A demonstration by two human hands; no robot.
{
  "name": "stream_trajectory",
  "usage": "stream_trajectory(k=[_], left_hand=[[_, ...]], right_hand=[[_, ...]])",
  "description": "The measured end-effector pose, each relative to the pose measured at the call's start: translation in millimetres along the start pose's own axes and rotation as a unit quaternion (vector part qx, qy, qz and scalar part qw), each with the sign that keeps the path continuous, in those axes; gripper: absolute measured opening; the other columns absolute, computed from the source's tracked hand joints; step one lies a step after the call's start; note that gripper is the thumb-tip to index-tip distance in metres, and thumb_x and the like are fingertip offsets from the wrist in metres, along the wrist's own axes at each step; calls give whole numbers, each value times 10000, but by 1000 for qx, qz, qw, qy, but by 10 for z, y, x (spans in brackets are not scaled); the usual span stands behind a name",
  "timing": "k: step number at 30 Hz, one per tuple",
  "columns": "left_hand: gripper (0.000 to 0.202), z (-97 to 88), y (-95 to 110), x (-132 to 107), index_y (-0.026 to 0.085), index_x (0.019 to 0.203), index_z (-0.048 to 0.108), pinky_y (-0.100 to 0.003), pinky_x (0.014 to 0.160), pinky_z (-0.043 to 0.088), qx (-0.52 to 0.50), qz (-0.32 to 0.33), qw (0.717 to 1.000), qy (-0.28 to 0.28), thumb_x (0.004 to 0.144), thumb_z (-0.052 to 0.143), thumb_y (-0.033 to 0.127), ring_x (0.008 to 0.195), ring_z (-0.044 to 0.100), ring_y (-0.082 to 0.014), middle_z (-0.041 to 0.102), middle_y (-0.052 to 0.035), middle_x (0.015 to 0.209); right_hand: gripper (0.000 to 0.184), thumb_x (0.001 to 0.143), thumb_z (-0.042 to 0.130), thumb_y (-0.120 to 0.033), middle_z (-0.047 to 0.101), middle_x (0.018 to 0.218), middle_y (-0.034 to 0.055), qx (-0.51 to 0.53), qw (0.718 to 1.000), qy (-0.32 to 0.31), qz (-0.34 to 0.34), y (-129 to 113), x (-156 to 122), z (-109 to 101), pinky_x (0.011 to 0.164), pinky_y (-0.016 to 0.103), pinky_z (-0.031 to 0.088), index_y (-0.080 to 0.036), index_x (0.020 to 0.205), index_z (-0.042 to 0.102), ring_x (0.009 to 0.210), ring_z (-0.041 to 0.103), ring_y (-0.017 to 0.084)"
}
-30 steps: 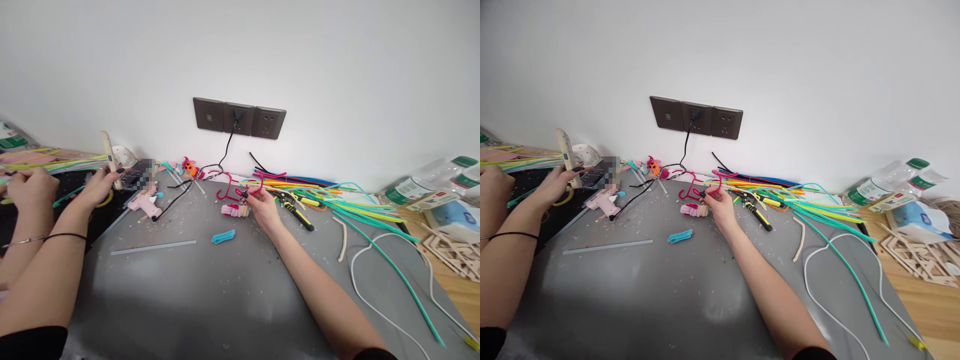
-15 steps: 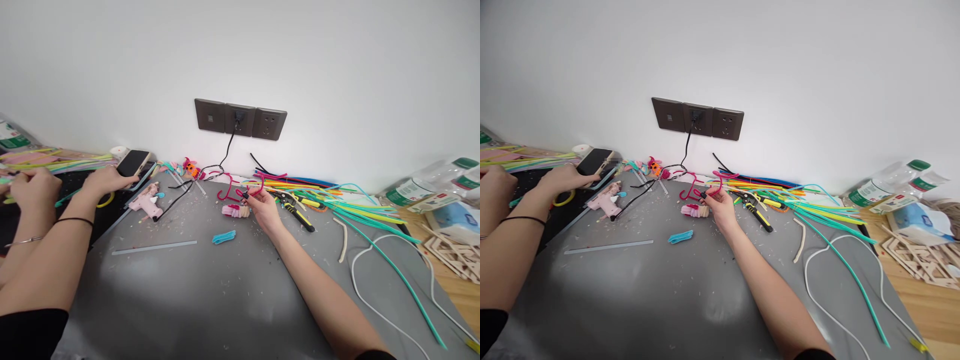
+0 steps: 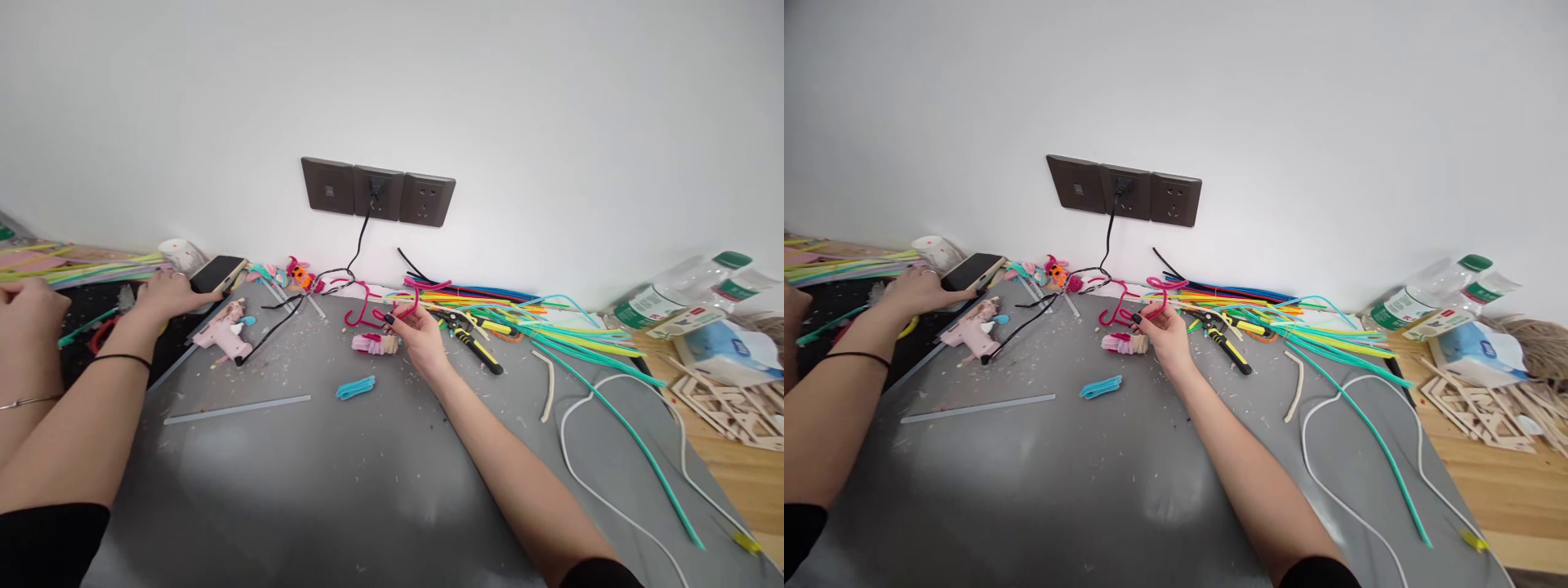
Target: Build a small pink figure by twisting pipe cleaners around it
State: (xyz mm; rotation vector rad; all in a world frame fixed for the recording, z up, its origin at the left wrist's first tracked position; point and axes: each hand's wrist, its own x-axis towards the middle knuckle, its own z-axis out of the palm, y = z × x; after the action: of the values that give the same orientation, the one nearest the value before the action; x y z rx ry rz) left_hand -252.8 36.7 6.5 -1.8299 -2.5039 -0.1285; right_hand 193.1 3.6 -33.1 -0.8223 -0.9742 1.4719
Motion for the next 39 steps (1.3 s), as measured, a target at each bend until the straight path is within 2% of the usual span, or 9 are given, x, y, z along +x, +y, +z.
stream_trajectory(k=[3,6,11,15,19,25,31,35,39], left_hand=[[808,-212,361,-224,-105,1330,576,-533,1069,435,-10,-28,996,83,808,543,511,1327,520,-442,579,-360,1400],[533,-390,999,-537,79,1272,673,-377,985,509,-203,5,967,154,874,468,368,1067,691,-265,754,-170,1188],[408,-201,2189,-978,182,1012,750,-326,747,562,-471,198,859,-22,837,596,517,816,723,-239,793,-78,906],[428,131,2720,-1170,188,942,749,-316,651,564,-581,199,786,-74,803,685,587,753,713,-229,781,-90,872],[469,303,2772,-1293,170,966,739,-326,684,585,-654,134,741,-63,790,720,604,783,720,-228,780,-97,908],[533,340,2636,-1341,162,917,727,-338,715,585,-679,92,723,-87,732,763,660,782,716,-230,774,-105,867],[417,294,2614,-1328,178,866,729,-338,733,574,-635,130,758,-68,770,742,583,802,725,-240,785,-93,876],[331,272,2602,-1329,192,822,729,-310,630,538,-593,155,789,-36,794,710,521,686,689,-215,762,-64,777],[329,264,2595,-1337,197,818,721,-306,615,534,-591,164,789,-42,803,697,524,662,683,-210,757,-63,760]], right_hand=[[421,564,926,-409,667,720,-35,-16,1000,1,-7,-4,-3,5,658,296,563,-226,795,626,625,656,143],[419,579,920,-428,669,715,-35,-20,1000,0,-15,-12,-10,10,650,292,560,-228,797,623,620,648,139],[393,611,899,-423,664,753,-24,-31,998,22,-41,-39,-3,2,653,285,551,-224,800,618,650,652,140],[364,626,889,-388,648,760,-29,-33,996,50,-71,-73,8,-12,668,276,547,-222,807,620,655,625,126],[350,634,884,-381,665,767,-25,-25,997,41,-63,-81,-3,-4,694,282,553,-223,814,627,657,621,126],[342,650,872,-433,687,795,-11,-40,998,26,-51,-69,-18,8,715,302,565,-225,818,659,690,642,145],[330,645,867,-424,690,772,-11,-40,996,44,-62,-65,-9,-10,659,299,551,-224,797,653,640,615,139],[274,683,831,-390,688,785,-7,-63,993,65,-82,-76,-26,-17,648,293,535,-221,795,646,650,616,142],[245,700,809,-367,682,766,-7,-84,989,77,-91,-96,-41,-16,657,292,524,-223,767,624,665,617,149]])
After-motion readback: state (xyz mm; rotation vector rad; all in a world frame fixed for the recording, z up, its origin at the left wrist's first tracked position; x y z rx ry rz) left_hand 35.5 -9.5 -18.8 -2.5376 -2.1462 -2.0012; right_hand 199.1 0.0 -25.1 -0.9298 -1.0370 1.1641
